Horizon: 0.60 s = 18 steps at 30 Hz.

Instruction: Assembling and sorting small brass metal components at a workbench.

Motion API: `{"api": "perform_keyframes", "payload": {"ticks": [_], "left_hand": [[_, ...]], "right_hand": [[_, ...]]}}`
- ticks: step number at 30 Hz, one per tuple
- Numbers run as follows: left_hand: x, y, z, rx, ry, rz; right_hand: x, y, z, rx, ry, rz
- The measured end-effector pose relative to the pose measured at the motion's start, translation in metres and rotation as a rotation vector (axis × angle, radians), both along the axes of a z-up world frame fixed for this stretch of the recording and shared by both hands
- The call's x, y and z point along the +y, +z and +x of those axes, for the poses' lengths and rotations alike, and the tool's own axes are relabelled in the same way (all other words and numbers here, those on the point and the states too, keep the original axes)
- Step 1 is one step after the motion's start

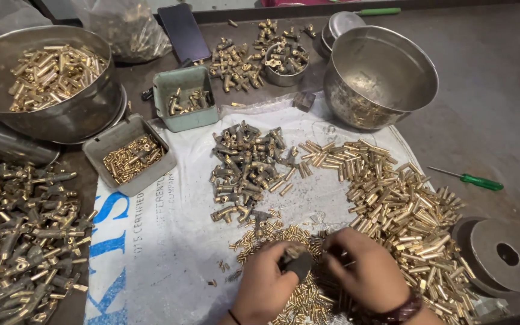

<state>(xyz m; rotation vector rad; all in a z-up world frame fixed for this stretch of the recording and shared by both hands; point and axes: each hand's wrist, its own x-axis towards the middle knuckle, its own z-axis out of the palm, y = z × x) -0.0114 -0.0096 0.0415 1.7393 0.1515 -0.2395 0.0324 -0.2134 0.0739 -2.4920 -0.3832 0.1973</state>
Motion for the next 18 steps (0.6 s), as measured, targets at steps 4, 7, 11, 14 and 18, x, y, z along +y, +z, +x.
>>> {"api": "perform_keyframes", "payload": {"ticks": [4,7,11,14,18], "left_hand": [[-0.002,-0.003,-0.003,-0.096,-0.099,-0.085],[-0.007,0.000,-0.002,-0.203,-0.118,-0.051],[-0.009,-0.012,-0.003,-0.103,-0.080,-0.181],[-0.013,-0.012,0.000,0.090,-0.045,-0.346],[-0.013,-0.011,0.001,0.215,-0.059,-0.303]], "right_hand": [[-0.007,-0.005,-0.002,0.330,-0.137,0.641],[0.000,-0.007,-0.008,0.188,0.020,0.574],[0.003,-0.001,-0.002,-0.012,0.220,0.579],[0.019,0.018,0.033,-0.038,0.295,0.474],[0.054,-0.007,0.093,-0.376,0.302,0.055]]}}
